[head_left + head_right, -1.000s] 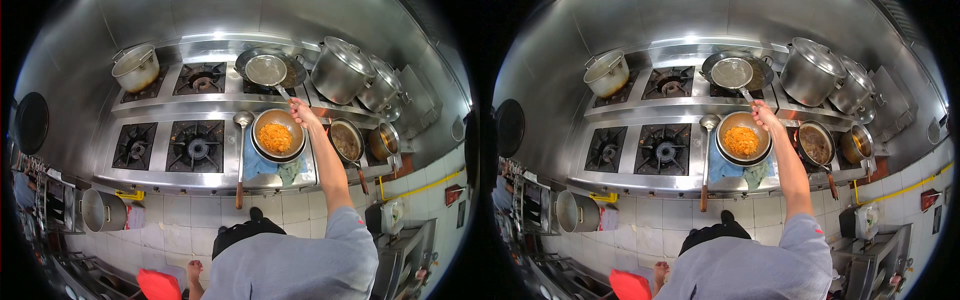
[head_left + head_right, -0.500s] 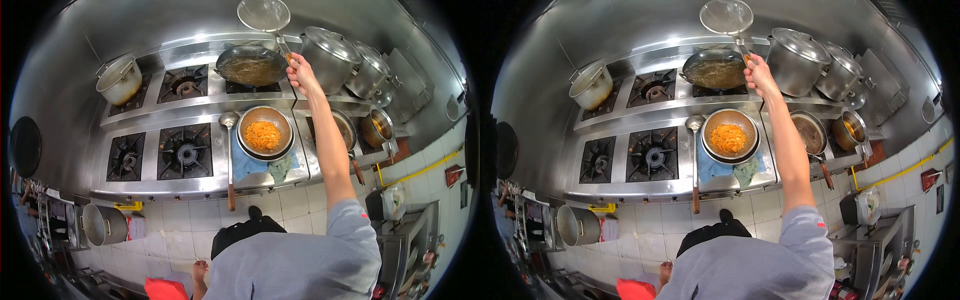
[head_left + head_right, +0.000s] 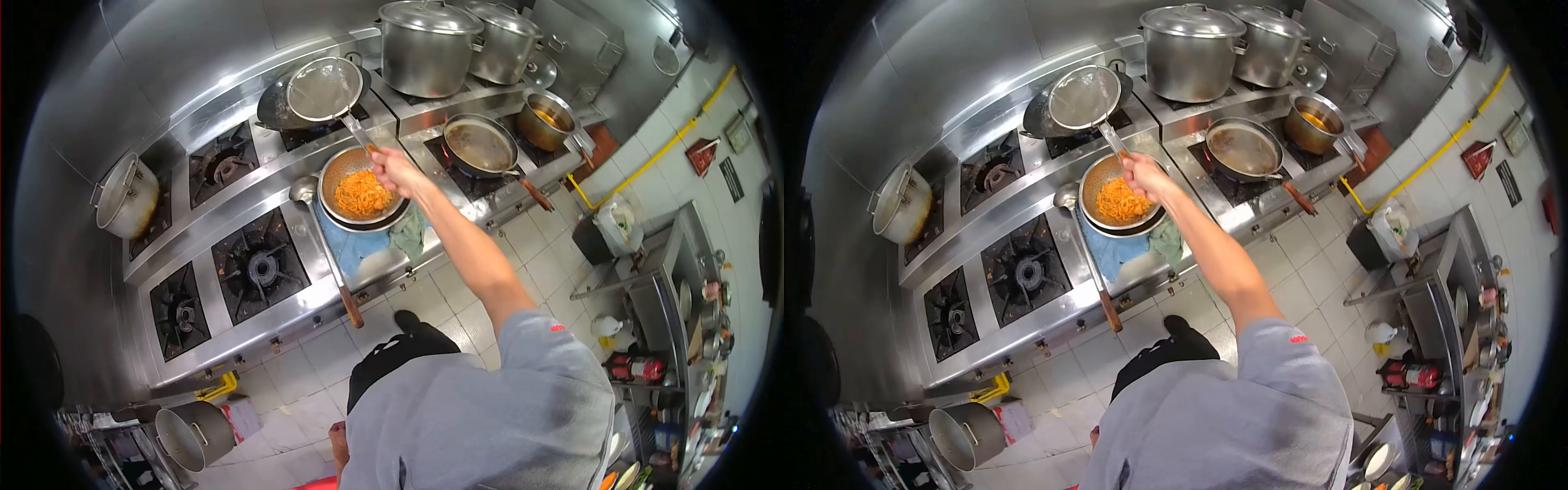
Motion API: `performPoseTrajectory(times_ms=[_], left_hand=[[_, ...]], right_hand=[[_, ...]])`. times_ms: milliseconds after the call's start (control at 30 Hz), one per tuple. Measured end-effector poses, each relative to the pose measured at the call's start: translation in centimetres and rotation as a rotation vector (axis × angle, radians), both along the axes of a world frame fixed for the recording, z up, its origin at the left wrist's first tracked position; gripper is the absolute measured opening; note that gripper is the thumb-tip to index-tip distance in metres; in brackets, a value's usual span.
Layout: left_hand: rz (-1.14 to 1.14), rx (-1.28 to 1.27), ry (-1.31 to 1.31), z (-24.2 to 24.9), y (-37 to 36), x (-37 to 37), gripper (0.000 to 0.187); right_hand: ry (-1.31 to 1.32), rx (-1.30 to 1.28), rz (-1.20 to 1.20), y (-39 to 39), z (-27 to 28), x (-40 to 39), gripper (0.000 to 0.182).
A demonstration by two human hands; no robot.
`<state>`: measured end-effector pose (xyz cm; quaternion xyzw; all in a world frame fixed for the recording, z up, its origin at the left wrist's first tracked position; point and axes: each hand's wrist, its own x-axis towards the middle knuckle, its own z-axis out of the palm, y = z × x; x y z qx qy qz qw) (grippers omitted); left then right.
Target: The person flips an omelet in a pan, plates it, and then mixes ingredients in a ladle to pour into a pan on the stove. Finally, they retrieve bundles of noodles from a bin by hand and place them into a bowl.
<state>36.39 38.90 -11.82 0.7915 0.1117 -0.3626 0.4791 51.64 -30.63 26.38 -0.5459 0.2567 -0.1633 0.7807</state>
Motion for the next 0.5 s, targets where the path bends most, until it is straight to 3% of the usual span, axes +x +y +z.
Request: performPoseTrajectory(times_ms=[100, 133, 200, 267, 300, 367, 500], left_hand=[[-0.068, 0.075, 0.063, 2.6, 2.8, 0.7, 0.013], [-0.059, 0.089, 0.092, 3.8, 3.4, 1.1, 0.013], [-0.092, 0.041, 0.162, 4.1, 4.6, 1.6, 0.014], [-0.176, -0.076, 0.235, 0.9, 8.3, 2.8, 0.014], [-0.154, 0.009, 0.257, 1.0, 8.9, 3.1, 0.015], [-0.108, 0.183, 0.298, 1.5, 8.8, 4.6, 0.016], [-0.119, 0.152, 0.224, 3.0, 7.9, 7.1, 0.015]], right_hand=[[0.021, -0.228, -0.070, 6.3, -2.5, -6.0, 0.008], [-0.020, -0.281, -0.149, 8.3, -4.0, -7.7, 0.018], [0.145, -0.134, -0.100, 10.7, -6.7, -11.7, 0.029], [0.240, -0.436, -0.216, 12.4, -9.4, -14.2, 0.032], [0.284, -0.588, -0.270, 13.1, -10.2, -14.9, 0.034], [0.340, -0.683, -0.334, 15.5, -7.4, -16.2, 0.036], [0.416, -0.876, -0.362, 17.9, -6.6, -17.1, 0.041]])
